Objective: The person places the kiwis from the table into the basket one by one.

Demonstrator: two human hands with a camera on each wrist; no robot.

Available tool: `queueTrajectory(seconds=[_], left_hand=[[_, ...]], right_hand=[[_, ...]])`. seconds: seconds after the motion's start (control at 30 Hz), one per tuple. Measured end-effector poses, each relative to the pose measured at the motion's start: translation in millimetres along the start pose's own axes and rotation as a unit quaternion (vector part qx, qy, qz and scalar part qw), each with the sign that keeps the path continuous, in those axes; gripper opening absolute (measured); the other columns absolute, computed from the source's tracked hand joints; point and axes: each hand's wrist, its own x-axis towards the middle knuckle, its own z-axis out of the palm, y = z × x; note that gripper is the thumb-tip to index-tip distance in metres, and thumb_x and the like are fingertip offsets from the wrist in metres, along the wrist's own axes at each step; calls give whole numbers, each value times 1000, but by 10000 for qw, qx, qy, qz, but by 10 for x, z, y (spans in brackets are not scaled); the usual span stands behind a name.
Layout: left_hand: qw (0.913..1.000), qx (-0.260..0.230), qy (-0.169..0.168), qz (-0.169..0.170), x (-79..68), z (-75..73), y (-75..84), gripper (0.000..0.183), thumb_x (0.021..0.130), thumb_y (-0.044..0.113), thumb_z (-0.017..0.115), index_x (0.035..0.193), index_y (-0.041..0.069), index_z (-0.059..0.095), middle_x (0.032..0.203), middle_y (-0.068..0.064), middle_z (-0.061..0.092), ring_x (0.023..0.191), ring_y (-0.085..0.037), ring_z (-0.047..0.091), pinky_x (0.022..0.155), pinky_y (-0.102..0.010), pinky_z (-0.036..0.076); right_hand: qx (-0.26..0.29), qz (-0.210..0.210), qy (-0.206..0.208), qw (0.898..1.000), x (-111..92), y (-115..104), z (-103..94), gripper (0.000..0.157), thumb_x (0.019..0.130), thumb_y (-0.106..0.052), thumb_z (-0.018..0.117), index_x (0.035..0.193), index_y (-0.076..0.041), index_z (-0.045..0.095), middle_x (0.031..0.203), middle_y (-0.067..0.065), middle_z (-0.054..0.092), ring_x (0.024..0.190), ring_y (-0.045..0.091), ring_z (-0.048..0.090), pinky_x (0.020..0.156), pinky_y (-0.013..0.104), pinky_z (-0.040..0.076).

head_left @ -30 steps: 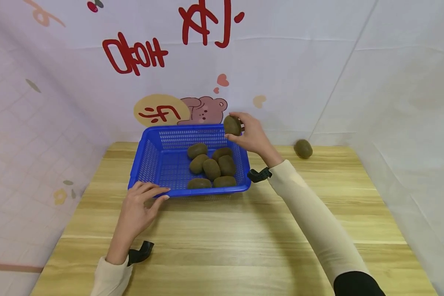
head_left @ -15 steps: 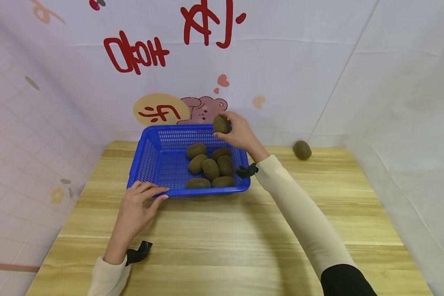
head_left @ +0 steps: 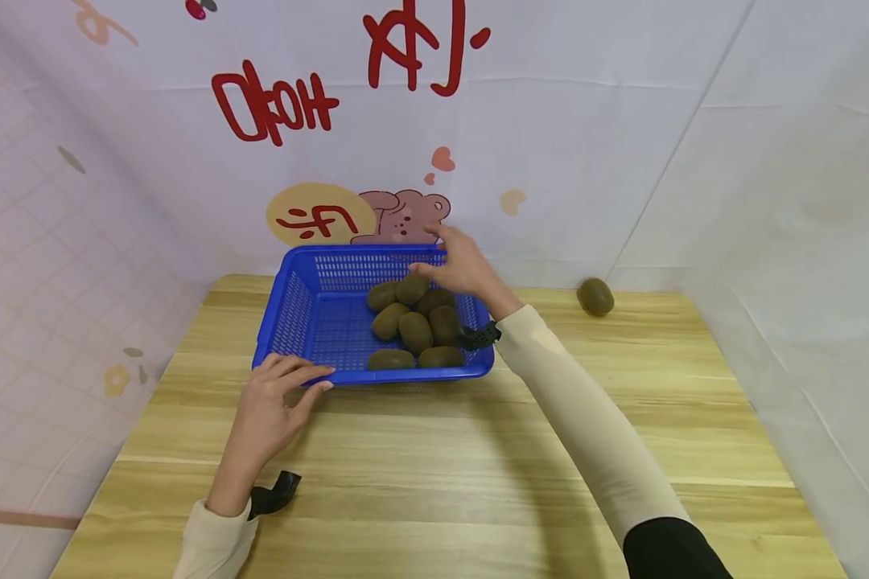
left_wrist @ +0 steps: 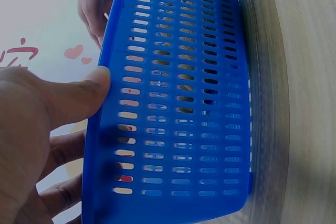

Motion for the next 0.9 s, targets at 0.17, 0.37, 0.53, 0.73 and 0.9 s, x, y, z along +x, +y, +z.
queueTrajectory(seconds=[0.17, 0.37, 0.53, 0.73, 0.9], left_hand=[[10000, 22, 17, 4, -7, -12, -4, 21, 80, 11, 87, 100, 13, 82, 92, -4, 75, 86, -21, 58, 75, -34, 44], [10000, -6, 23, 27, -10, -7, -8, 21, 80, 12, 87, 101, 13, 82, 92, -4, 75, 85, -21, 58, 76, -34, 43], [10000, -20, 38, 48, -20, 7, -22, 21, 80, 13, 87, 101, 14, 82, 92, -4, 75, 85, -20, 57, 75, -32, 43], [10000, -20, 42, 39, -35, 18, -25, 21, 80, 13, 87, 101, 14, 82, 93, -3, 75, 86, -20, 57, 76, -33, 43], [10000, -10, 62, 24, -47, 27, -21, 21, 81, 14, 87, 101, 14, 83, 93, -3, 75, 86, -20, 58, 76, -34, 43]], right_hand=[[-124, -80, 70, 9999, -58, 1, -64, 82, 93, -45, 73, 158, -11, 37, 159, 15, 42, 140, 36, 49, 112, 52, 45], [-322, -94, 231, 9992, -150, 64, -161, 84, 91, -51, 73, 159, -15, 37, 163, 12, 37, 148, 35, 39, 119, 54, 36], [-402, -155, 346, 9985, -218, 165, -214, 86, 89, -52, 75, 159, -18, 37, 164, 9, 35, 153, 36, 30, 122, 56, 31], [-498, -307, 474, 9972, -311, 274, -263, 88, 88, -50, 76, 159, -16, 36, 166, 9, 32, 153, 39, 27, 122, 57, 30], [-555, -363, 614, 9959, -396, 371, -293, 89, 88, -48, 78, 159, -15, 36, 167, 11, 29, 153, 41, 26, 120, 60, 31]])
